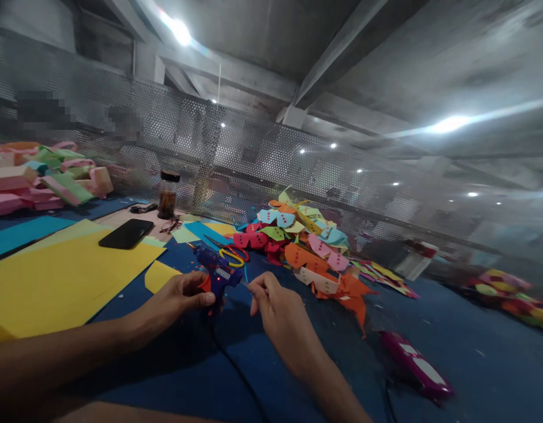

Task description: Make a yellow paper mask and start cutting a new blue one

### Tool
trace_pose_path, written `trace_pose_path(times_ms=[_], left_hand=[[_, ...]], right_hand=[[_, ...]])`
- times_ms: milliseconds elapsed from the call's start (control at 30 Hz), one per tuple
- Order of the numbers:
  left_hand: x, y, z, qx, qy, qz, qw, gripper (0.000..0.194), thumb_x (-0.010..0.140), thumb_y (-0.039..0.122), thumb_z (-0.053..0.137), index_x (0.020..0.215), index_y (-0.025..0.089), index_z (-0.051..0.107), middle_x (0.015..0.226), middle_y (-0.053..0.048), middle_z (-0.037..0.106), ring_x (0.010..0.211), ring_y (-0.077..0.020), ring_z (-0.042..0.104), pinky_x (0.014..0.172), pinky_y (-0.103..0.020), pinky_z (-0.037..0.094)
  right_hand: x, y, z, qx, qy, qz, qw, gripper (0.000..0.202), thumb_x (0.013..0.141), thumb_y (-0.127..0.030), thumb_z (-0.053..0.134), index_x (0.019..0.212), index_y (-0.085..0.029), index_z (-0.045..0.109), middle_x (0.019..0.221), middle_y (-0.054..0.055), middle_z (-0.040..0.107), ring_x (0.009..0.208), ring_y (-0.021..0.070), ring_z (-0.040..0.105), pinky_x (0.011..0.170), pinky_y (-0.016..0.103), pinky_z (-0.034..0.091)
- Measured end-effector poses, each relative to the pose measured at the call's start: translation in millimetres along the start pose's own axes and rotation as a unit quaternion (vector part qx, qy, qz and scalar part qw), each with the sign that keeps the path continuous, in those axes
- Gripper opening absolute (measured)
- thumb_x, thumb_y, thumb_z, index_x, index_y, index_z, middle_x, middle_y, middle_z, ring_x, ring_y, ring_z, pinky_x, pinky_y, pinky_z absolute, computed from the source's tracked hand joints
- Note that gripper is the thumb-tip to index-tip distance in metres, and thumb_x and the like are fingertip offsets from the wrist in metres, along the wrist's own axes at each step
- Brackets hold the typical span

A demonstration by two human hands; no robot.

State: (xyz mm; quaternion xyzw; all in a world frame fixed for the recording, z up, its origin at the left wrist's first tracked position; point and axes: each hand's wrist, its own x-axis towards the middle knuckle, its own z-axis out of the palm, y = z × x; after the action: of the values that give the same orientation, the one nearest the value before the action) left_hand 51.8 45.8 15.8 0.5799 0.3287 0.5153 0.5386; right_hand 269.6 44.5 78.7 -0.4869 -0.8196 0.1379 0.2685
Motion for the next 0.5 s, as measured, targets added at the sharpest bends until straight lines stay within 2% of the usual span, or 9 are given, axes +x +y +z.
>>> trace_pose_path(times_ms=[233, 500], left_hand=[[-2.5, 1.6, -1.1, 0.028, 0.002, -0.017, 0.999, 0.030, 0.077, 0.041, 0.073, 0.073, 0.018, 0.055, 0.072, 0.001, 0.061, 0.072, -0.0167, 0.055, 0.068, -0.028, 0.037], [-0.9, -6.2, -5.5, 0.055, 0.009, -0.014, 0.998, 0.033, 0.076, 0.048, 0.074, 0.082, 0.017, 0.062, 0.076, -0.001, 0.064, 0.075, -0.0194, 0.057, 0.069, -0.030, 0.039]], right_hand=[[1.0, -0.1, 0.4, 0.025, -0.007, 0.002, 1.000, 0.029, 0.103, -0.037, 0.040, 0.083, -0.023, 0.054, 0.067, -0.004, 0.064, 0.055, 0.0127, 0.054, 0.057, 0.026, 0.035], [3.5, -2.7, -1.3, 0.058, -0.021, 0.006, 0.998, 0.030, 0.103, -0.037, 0.041, 0.081, -0.022, 0.053, 0.065, -0.005, 0.064, 0.054, 0.0115, 0.053, 0.057, 0.025, 0.035]])
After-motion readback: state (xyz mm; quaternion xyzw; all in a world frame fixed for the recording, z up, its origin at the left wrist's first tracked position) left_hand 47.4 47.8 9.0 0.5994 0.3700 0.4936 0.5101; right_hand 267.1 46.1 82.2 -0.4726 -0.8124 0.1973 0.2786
